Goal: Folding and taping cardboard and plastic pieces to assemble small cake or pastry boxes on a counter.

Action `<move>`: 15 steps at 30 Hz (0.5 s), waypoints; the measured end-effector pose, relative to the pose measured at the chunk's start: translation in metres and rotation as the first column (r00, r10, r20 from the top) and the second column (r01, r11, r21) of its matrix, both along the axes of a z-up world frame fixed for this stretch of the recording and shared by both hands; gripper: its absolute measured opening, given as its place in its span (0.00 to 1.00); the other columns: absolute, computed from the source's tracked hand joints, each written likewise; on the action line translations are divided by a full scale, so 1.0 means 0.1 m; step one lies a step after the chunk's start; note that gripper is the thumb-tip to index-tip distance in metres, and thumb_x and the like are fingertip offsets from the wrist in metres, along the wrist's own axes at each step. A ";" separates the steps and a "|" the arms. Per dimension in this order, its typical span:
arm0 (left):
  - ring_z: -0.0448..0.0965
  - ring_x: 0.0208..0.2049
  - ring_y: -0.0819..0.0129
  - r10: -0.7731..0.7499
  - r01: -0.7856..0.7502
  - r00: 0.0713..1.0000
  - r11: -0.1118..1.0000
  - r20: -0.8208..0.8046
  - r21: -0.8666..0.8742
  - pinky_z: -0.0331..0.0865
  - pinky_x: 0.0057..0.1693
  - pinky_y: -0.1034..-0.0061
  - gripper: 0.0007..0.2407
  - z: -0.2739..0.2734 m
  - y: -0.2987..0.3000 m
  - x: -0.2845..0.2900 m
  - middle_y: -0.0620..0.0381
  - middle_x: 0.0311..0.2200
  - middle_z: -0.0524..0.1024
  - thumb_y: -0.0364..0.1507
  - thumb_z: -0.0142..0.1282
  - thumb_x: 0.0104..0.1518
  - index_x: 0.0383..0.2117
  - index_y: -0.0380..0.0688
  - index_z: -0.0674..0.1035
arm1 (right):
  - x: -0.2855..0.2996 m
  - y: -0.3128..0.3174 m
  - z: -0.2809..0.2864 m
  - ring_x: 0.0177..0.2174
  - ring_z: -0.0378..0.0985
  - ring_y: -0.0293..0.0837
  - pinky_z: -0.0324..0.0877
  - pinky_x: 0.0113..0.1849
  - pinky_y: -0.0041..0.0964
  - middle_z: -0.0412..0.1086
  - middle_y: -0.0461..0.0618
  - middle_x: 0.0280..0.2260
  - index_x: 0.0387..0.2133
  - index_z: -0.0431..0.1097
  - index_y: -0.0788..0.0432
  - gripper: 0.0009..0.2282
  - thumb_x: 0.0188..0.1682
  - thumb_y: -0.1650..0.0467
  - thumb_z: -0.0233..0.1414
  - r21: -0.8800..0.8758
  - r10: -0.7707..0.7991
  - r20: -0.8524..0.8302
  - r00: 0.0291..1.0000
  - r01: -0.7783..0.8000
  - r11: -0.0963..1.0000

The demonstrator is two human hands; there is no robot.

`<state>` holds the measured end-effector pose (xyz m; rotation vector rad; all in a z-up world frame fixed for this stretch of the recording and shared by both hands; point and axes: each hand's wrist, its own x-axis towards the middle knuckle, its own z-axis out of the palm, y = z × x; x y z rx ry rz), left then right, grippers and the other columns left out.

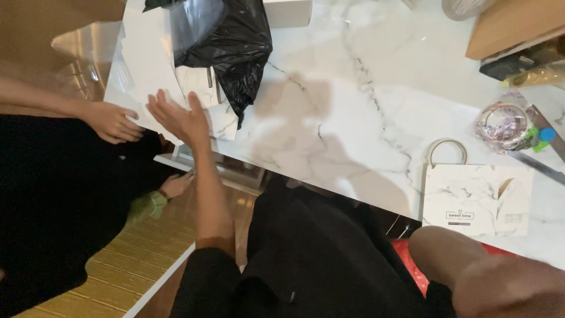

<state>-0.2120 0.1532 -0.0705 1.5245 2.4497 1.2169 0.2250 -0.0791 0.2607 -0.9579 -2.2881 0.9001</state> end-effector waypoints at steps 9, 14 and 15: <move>0.77 0.35 0.47 -0.163 0.144 0.986 0.928 -0.026 -0.343 0.67 0.46 0.56 0.17 0.48 0.05 -0.35 0.44 0.36 0.76 0.41 0.54 0.66 0.32 0.35 0.76 | -0.19 0.09 -0.11 0.12 0.56 0.31 0.66 0.18 0.26 0.55 0.35 0.08 0.06 0.54 0.45 0.11 0.32 0.74 0.46 -0.016 -0.147 -0.487 0.861 0.160 0.987; 0.80 0.23 0.46 -0.189 0.181 0.966 0.982 -0.175 -0.059 0.71 0.34 0.59 0.11 0.48 0.04 -0.49 0.44 0.26 0.82 0.30 0.44 0.67 0.41 0.37 0.80 | -0.31 0.16 -0.58 0.13 0.42 0.32 0.55 0.19 0.27 0.49 0.36 0.08 0.06 0.50 0.46 0.11 0.33 0.76 0.37 -0.097 -0.259 -0.751 0.607 0.287 0.953; 0.80 0.18 0.49 -0.136 0.152 0.948 0.988 -0.287 0.033 0.72 0.27 0.62 0.09 0.50 0.06 -0.51 0.44 0.21 0.81 0.29 0.46 0.69 0.42 0.36 0.78 | -0.33 0.17 -0.67 0.13 0.43 0.31 0.55 0.19 0.27 0.50 0.35 0.08 0.07 0.51 0.45 0.12 0.34 0.77 0.33 -0.122 -0.290 -0.795 0.533 0.328 0.937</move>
